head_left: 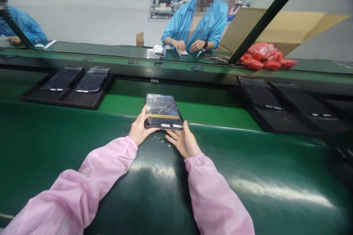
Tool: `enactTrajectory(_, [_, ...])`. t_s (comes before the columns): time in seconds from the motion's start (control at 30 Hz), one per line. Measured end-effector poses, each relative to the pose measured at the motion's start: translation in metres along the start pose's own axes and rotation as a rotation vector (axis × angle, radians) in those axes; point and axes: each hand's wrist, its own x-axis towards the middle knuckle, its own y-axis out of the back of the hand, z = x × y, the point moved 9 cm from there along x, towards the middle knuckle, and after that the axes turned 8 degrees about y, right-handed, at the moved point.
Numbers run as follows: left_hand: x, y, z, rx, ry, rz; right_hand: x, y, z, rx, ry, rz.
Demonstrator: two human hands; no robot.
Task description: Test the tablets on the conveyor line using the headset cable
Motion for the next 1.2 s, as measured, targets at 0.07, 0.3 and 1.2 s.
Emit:
enactTrajectory(0.07, [-0.002,0.004,-0.001,-0.049,0.003,0.01,0.005,-0.008,-0.002,0.09,0.12,-0.02])
enactTrajectory(0.3, [-0.038,0.028,-0.009,-0.427,0.157,-0.012,-0.013,0.0,0.006,0.091,0.238,-0.011])
enactTrajectory(1.2, [-0.065,0.07,0.018,-1.451,0.72,-0.408,-0.23,0.048,0.057,-0.069,0.271,0.104])
